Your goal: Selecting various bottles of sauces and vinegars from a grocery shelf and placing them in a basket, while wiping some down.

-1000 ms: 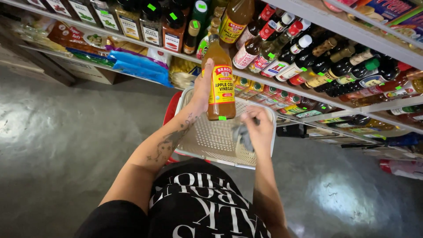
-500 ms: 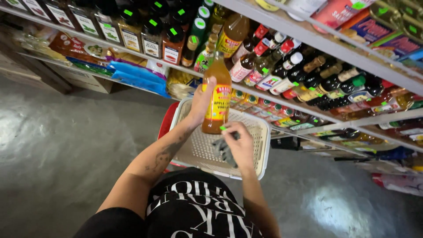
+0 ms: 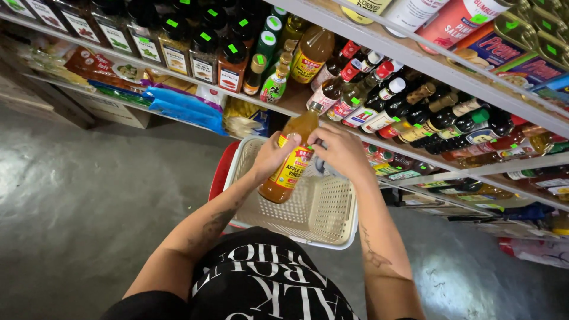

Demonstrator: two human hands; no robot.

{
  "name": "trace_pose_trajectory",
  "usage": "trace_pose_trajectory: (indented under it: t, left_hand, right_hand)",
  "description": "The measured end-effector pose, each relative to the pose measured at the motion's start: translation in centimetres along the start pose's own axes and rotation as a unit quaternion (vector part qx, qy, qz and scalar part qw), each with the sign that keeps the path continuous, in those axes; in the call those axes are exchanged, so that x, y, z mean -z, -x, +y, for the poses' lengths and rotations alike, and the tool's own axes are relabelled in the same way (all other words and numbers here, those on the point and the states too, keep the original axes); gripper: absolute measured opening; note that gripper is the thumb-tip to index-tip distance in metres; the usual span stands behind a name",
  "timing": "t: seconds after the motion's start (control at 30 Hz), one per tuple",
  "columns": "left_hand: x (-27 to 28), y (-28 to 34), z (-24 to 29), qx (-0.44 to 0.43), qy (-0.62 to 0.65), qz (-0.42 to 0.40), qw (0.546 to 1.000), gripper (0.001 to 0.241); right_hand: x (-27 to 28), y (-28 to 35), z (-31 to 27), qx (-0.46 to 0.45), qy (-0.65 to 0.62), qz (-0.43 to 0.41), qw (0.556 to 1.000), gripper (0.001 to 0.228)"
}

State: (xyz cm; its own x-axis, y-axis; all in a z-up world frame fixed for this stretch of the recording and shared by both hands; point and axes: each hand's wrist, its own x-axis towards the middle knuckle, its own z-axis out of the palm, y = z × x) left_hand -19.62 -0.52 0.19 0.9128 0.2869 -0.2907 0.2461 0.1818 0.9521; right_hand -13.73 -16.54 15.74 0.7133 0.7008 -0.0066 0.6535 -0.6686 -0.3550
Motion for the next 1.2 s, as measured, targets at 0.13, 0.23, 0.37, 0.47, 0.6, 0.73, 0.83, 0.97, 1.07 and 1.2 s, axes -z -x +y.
trace_pose_trajectory:
  t: [0.13,0.23,0.37,0.47,0.6,0.73,0.83,0.97,1.07,1.2]
  left_hand:
    - [-0.2,-1.0,-1.8,-0.023,-0.006,-0.001,1.0,0.108]
    - [-0.4,-0.3,-0.7,-0.027,0.06,-0.025,0.998,0.1]
    - [-0.5,0.2,0.2,-0.019,0.142,-0.064,0.988,0.08]
    - [-0.7,0.4,0.6,-0.016,0.141,-0.063,0.988,0.075]
    - [-0.9,0.9,0.5,-0.016,0.17,-0.072,0.983,0.074]
    - [-0.7,1.5,0.6,-0.02,0.199,-0.082,0.976,0.071]
    - [-0.7,1.5,0.6,-0.016,0.205,-0.085,0.975,0.069]
    - [-0.7,1.5,0.3,-0.008,0.214,-0.084,0.973,0.066]
    - [-0.6,1.5,0.2,0.001,0.225,-0.092,0.97,0.064]
    - [-0.7,1.7,0.4,0.011,0.24,-0.094,0.966,0.063]
  right_hand:
    - [-0.6,-0.4,0.7,0.087,-0.006,0.028,0.996,0.013]
    - [-0.2,0.1,0.3,0.094,0.0,0.027,0.995,0.013]
    - [0.3,0.5,-0.3,0.022,-0.022,-0.038,0.999,0.017]
    - [-0.2,0.6,0.6,0.082,-0.022,-0.014,0.996,0.015]
    - [-1.1,0.9,0.3,0.08,-0.033,0.052,0.995,0.014]
    - [-2.2,1.3,0.6,0.06,-0.039,0.086,0.994,0.013]
    - [-2.6,1.6,0.6,0.073,-0.047,0.112,0.99,0.013]
    - [-2.8,1.6,0.3,0.001,-0.107,0.13,0.986,0.024]
    - [-3.7,1.5,1.1,-0.052,-0.156,0.12,0.979,0.032]
    - [-4.4,2.5,1.1,0.035,-0.156,0.155,0.975,0.027]
